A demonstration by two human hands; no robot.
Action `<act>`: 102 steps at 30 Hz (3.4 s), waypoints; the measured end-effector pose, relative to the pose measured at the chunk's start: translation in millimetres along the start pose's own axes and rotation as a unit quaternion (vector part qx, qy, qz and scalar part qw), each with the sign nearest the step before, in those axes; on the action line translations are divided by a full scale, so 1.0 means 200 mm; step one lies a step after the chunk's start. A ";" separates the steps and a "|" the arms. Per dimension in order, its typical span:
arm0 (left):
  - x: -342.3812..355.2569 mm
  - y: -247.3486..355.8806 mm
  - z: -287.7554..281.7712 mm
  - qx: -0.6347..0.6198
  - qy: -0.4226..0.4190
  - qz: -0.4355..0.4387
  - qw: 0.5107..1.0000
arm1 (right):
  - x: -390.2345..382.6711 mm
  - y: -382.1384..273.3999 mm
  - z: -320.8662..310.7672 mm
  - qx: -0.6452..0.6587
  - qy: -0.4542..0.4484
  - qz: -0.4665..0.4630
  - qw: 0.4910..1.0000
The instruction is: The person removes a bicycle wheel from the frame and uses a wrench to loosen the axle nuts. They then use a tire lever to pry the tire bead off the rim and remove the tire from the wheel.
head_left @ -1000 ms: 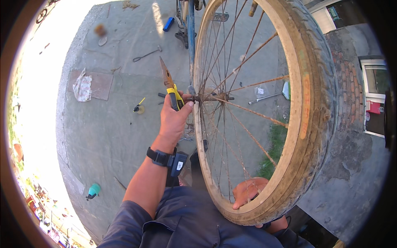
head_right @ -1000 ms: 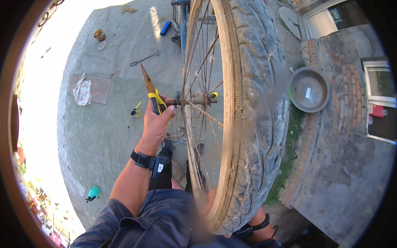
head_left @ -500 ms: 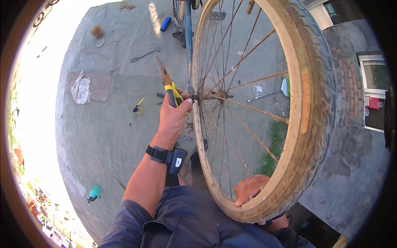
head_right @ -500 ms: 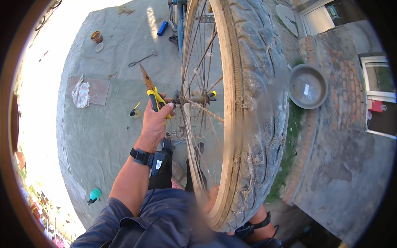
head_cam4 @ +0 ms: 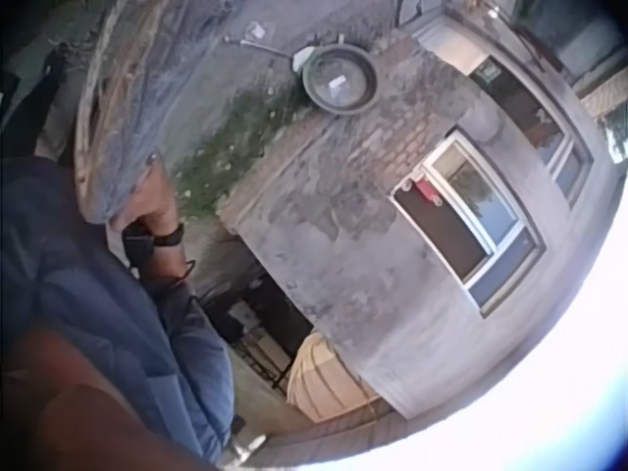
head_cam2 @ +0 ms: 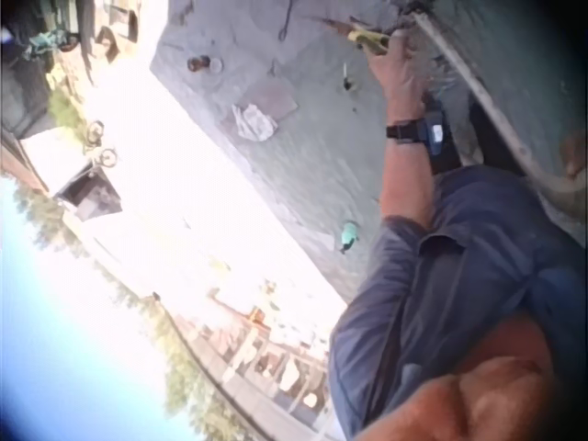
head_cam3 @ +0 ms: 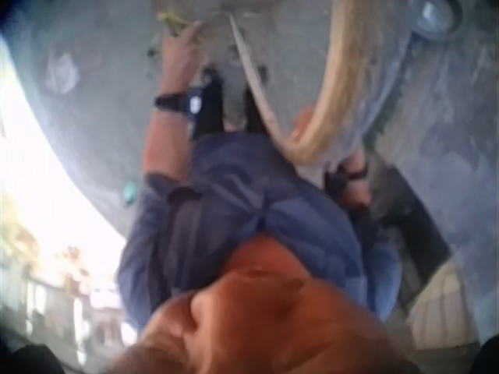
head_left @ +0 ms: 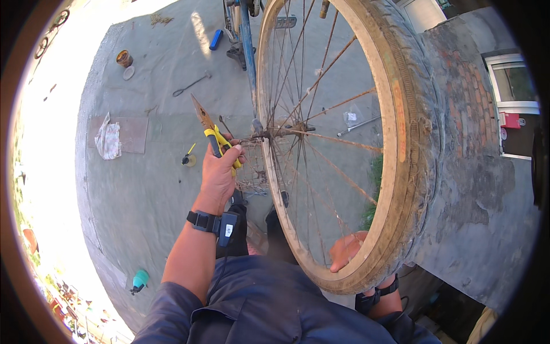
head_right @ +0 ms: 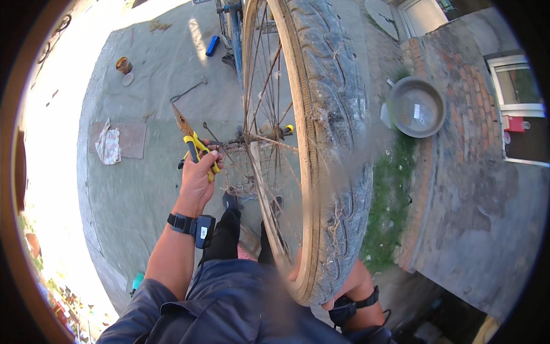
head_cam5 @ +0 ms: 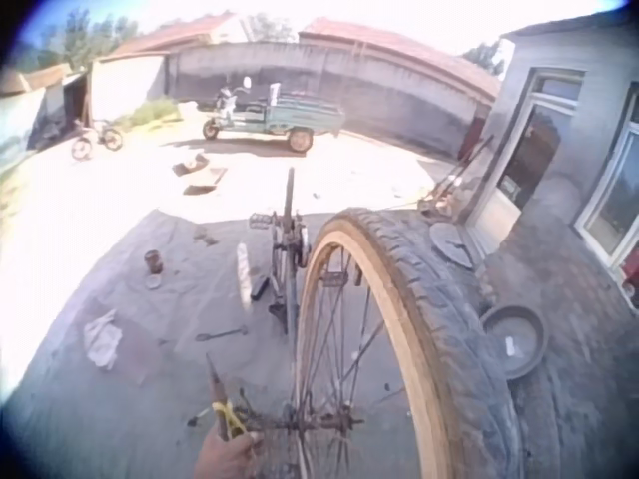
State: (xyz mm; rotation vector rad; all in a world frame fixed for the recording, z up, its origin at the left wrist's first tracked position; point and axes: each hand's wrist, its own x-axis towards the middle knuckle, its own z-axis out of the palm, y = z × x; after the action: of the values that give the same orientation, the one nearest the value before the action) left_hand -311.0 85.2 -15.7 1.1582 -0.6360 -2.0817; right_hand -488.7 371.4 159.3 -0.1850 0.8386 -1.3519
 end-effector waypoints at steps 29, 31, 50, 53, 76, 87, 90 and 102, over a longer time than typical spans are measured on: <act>-1.44 -0.54 -1.07 0.066 0.184 -0.135 0.971 | -0.27 0.97 -0.82 -0.375 0.123 0.359 0.846; -1.46 -0.56 -1.07 0.076 0.181 -0.144 0.970 | -0.16 1.04 -0.70 -0.368 0.081 0.356 0.855; -1.46 -0.45 -1.49 0.348 0.059 -0.117 0.928 | 0.57 2.11 0.09 -0.096 0.052 0.399 0.910; -1.45 -0.45 -1.48 0.374 0.071 -0.099 0.919 | 0.63 2.15 0.04 -0.079 0.029 0.413 0.907; -0.86 -0.97 -2.86 0.182 0.393 -0.182 0.883 | 1.40 2.72 -0.84 -0.323 0.199 0.403 0.833; -1.36 -1.77 -3.26 -0.003 0.330 -0.424 0.844 | 1.11 3.06 -1.21 -0.569 0.025 0.491 0.659; -1.36 -1.80 -3.21 0.001 0.373 -0.440 0.817 | 1.05 3.05 -1.20 -0.575 0.004 0.532 0.622; -1.35 -1.90 -3.27 -0.011 0.447 -0.431 0.784 | 1.05 3.10 -1.15 -0.529 -0.046 0.604 0.595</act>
State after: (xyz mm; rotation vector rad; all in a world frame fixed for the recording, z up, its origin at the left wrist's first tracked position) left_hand 241.5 476.4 -447.6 2.4802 0.4840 -1.7629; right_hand -150.7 415.7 -445.2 -0.4763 1.2261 0.5734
